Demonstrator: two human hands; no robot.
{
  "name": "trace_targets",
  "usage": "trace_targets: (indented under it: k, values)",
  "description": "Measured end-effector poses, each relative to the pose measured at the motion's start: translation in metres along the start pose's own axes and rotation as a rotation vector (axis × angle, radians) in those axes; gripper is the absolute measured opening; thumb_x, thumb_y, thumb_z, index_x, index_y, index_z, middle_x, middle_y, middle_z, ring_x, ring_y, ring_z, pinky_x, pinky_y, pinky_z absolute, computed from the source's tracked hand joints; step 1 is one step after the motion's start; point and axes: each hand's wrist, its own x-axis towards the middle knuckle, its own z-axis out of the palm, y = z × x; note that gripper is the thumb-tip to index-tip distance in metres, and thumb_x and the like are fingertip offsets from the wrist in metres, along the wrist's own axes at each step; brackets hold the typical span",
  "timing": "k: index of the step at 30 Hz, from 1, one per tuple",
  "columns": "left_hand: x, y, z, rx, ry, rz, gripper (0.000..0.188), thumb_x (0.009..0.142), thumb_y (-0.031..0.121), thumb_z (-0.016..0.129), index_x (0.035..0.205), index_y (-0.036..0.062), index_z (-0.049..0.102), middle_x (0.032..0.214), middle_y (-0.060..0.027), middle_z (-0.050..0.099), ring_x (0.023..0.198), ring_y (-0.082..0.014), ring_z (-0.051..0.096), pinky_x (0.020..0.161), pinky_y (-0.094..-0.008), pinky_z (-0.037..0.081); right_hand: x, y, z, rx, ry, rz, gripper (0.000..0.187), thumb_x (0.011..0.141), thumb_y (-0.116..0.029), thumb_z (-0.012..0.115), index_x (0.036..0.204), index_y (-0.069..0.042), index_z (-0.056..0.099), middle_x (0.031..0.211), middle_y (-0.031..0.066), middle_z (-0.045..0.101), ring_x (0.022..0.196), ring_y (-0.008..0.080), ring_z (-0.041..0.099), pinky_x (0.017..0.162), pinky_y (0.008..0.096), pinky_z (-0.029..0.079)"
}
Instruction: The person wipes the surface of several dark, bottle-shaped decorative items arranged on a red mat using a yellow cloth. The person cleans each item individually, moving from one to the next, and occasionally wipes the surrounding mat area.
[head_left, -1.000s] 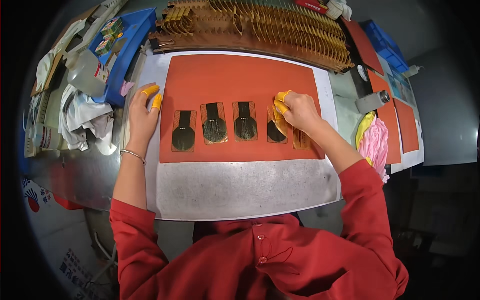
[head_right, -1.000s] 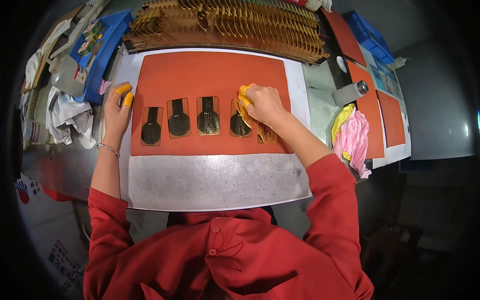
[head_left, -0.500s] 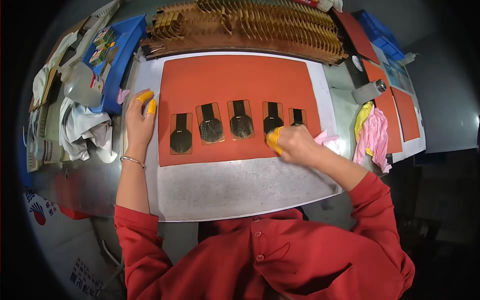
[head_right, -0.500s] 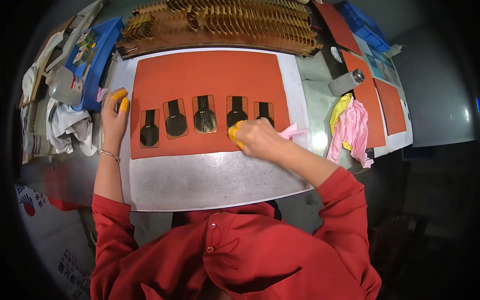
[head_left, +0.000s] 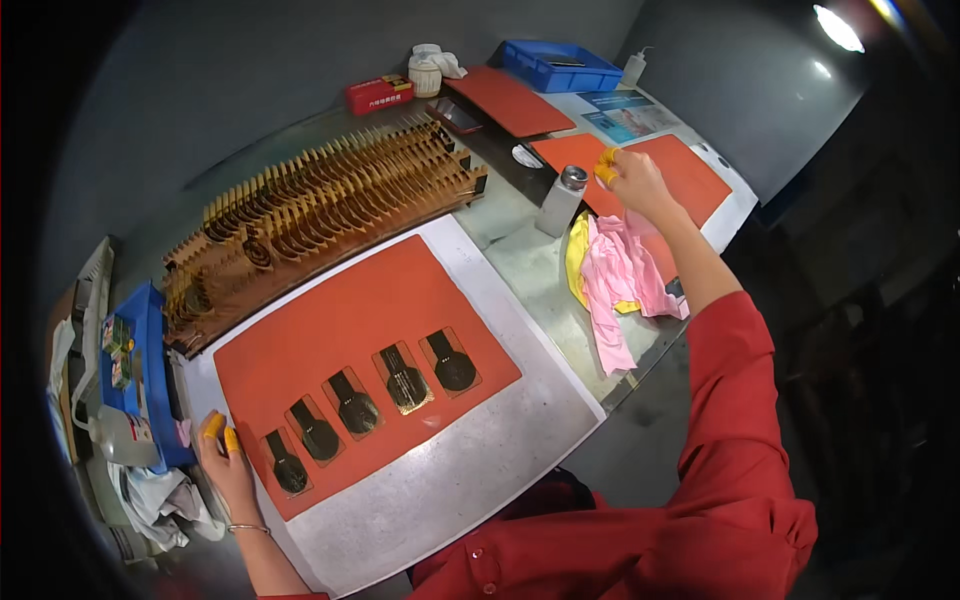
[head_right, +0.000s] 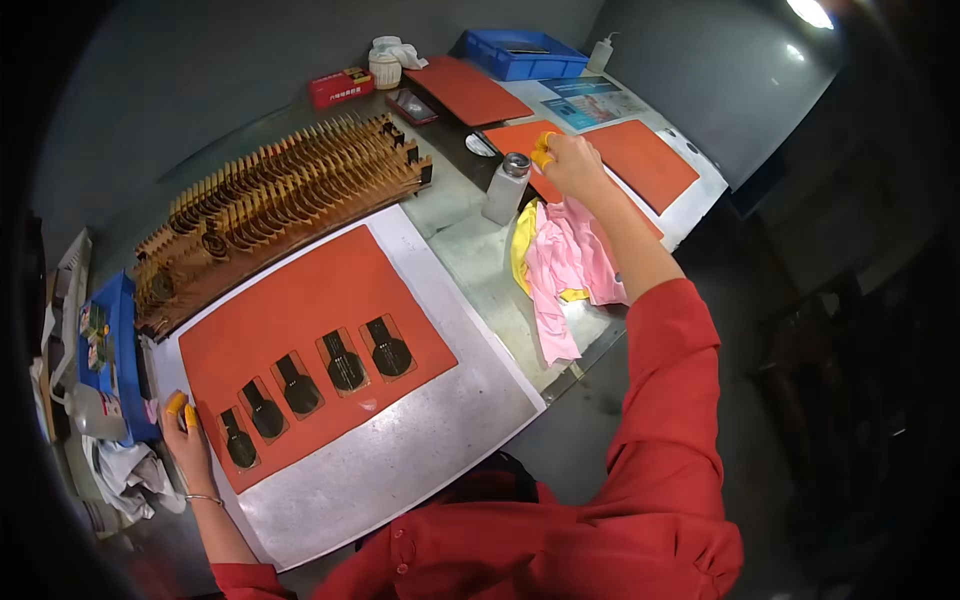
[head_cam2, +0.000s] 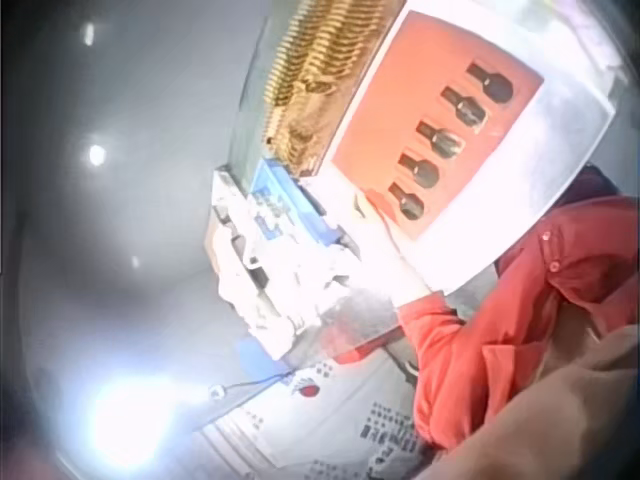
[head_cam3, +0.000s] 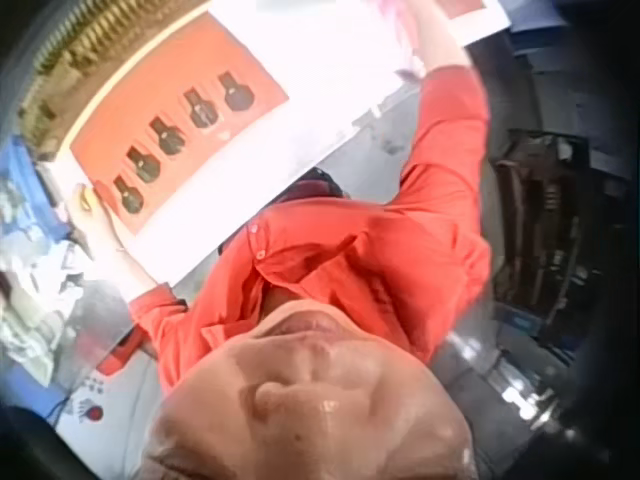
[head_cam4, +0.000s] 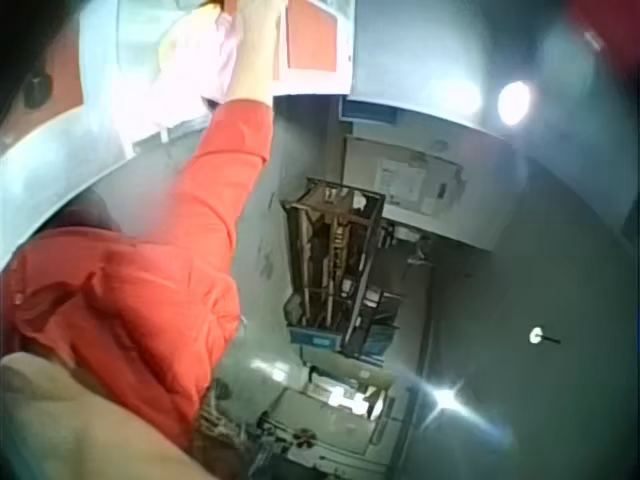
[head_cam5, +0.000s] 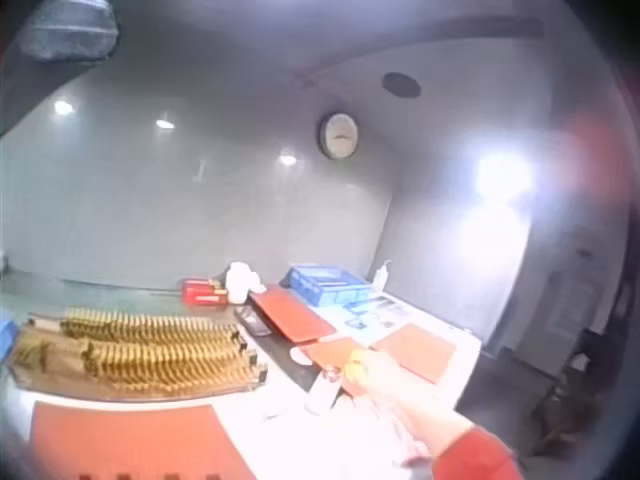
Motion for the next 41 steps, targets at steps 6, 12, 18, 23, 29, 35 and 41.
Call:
trace_targets:
  k: [6,12,18,23,29,35,41]
  values:
    - [-0.005,-0.013,-0.008,-0.046,0.049,-0.022,0.019,0.086,-0.001,0.051,0.103,-0.0051,0.057,0.115,-0.0154,0.054,0.104,-0.0239,0.054,0.088,-0.0313,0.045,0.039,-0.001,0.031,-0.288,-0.089,-0.135,0.019,0.077,-0.022,0.061,0.085,-0.005,0.061,0.078,0.0147,0.064,0.079,0.0344,0.061,0.069,0.0455,0.047]
    - [0.001,0.010,-0.009,0.026,0.006,-0.018,0.021,0.084,0.001,0.055,0.104,-0.0025,0.059,0.112,-0.0141,0.057,0.102,-0.0238,0.055,0.085,-0.0302,0.045,0.049,0.008,0.040,-0.345,-0.205,-0.157,0.021,0.077,-0.020,0.060,0.092,-0.007,0.062,0.084,0.0163,0.064,0.083,0.0348,0.061,0.070,0.0439,0.047]
    - [0.001,0.011,-0.007,0.074,0.035,-0.031,0.020,0.082,0.001,0.056,0.101,-0.0021,0.061,0.112,-0.0136,0.058,0.101,-0.0247,0.057,0.084,-0.0308,0.047,0.040,-0.006,0.031,-0.486,-0.122,-0.227,0.015,0.080,-0.019,0.057,0.087,-0.005,0.059,0.082,0.0140,0.063,0.076,0.0331,0.061,0.066,0.0432,0.047]
    - [-0.004,0.014,-0.008,0.087,0.036,-0.039,0.021,0.082,0.001,0.055,0.102,-0.0025,0.061,0.112,-0.0137,0.059,0.102,-0.0253,0.057,0.085,-0.0306,0.047,-0.032,-0.069,0.038,0.021,-0.051,-0.424,0.015,0.080,-0.018,0.063,0.088,-0.006,0.062,0.078,0.0134,0.063,0.065,0.0277,0.062,0.059,0.0351,0.047]
    - [-0.002,0.004,-0.010,0.091,0.062,0.026,0.022,0.082,0.002,0.055,0.102,-0.0030,0.061,0.109,-0.0139,0.060,0.100,-0.0262,0.058,0.087,-0.0316,0.045,-0.148,-0.179,0.104,0.429,-0.408,-0.697,0.015,0.079,-0.021,0.063,0.088,-0.009,0.062,0.079,0.0090,0.063,0.072,0.0271,0.061,0.060,0.0377,0.048]
    - [0.003,0.013,-0.012,0.096,0.038,0.026,0.023,0.084,0.004,0.056,0.106,-0.0022,0.059,0.108,-0.0132,0.060,0.100,-0.0236,0.057,0.088,-0.0310,0.043,-0.154,-0.218,0.147,0.213,-0.476,-0.739,0.012,0.079,-0.022,0.060,0.086,-0.013,0.062,0.079,0.0075,0.063,0.072,0.0263,0.062,0.058,0.0429,0.047]
    - [0.052,-0.086,0.068,-0.148,-0.192,0.202,0.039,0.089,0.025,0.057,0.115,-0.0033,0.054,0.113,-0.0159,0.059,0.101,-0.0230,0.056,0.090,-0.0312,0.044,-0.107,-0.245,0.163,0.244,-0.550,-0.600,0.013,0.063,-0.020,0.060,0.067,-0.008,0.057,0.066,0.0105,0.061,0.066,0.0319,0.060,0.054,0.0456,0.044]
